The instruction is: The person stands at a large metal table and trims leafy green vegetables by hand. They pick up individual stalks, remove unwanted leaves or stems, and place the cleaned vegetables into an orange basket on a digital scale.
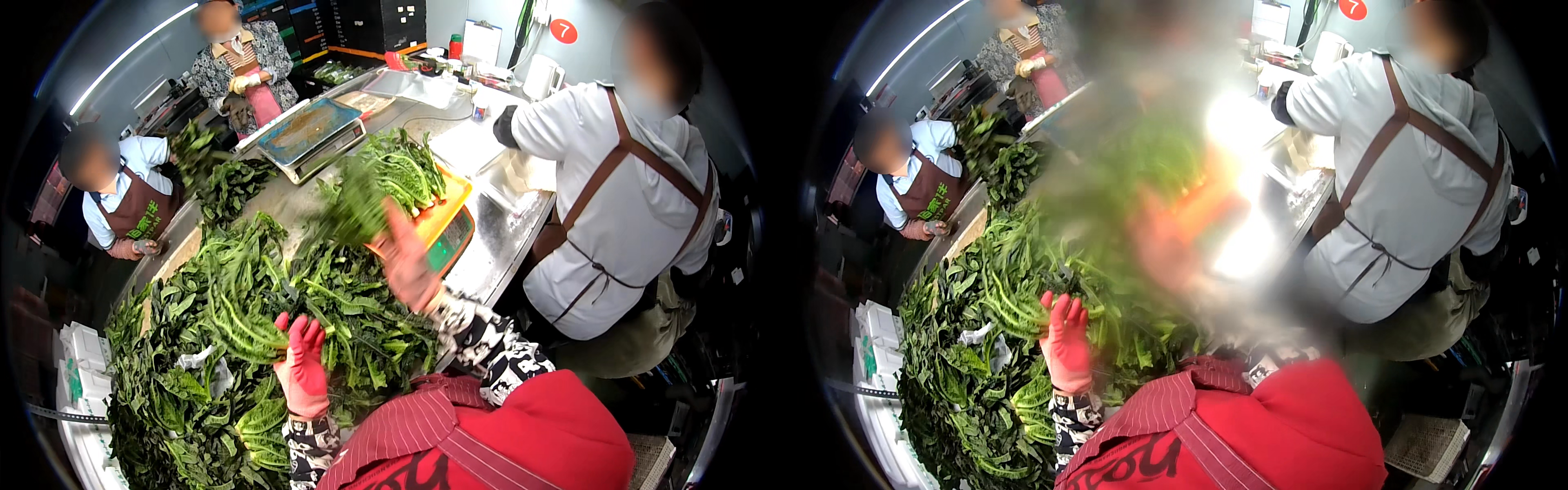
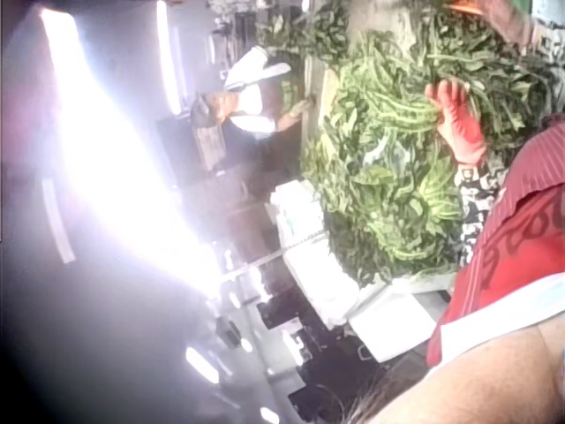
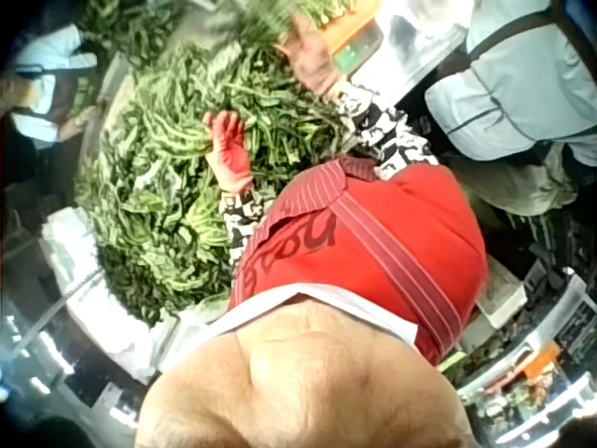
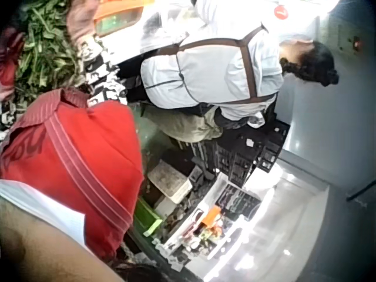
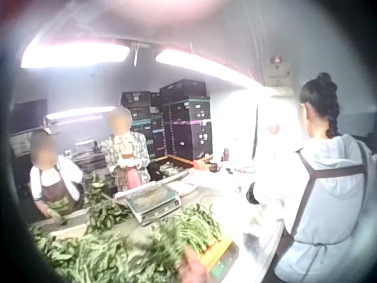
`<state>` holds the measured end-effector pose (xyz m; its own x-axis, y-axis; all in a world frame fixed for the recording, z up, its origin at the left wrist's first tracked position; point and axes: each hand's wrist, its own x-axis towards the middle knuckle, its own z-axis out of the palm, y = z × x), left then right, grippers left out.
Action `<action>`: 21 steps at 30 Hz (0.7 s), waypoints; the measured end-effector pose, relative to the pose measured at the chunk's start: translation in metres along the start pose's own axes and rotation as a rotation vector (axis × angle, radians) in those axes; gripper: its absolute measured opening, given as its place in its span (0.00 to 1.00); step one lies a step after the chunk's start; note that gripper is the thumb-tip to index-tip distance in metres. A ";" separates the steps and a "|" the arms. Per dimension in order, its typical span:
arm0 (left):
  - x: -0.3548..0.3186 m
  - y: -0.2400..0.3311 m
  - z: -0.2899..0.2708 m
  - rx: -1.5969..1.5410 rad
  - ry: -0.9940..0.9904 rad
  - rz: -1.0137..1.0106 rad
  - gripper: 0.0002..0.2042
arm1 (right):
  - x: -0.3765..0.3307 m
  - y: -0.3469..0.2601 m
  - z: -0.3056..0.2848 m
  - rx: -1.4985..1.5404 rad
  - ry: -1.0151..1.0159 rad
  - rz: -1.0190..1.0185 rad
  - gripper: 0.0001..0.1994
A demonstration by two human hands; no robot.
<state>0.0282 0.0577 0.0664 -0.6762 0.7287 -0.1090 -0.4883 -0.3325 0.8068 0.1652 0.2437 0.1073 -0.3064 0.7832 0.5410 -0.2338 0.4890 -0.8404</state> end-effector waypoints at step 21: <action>0.009 -0.054 0.013 -0.009 0.036 -0.158 0.28 | 0.138 0.291 -0.174 -0.922 -0.070 0.236 0.19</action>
<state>0.0556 0.0897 0.0290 -0.6099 0.7504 -0.2548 -0.5949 -0.2211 0.7728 0.2156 0.5606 -0.0684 -0.3146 0.8901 0.3299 0.6512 0.4552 -0.6072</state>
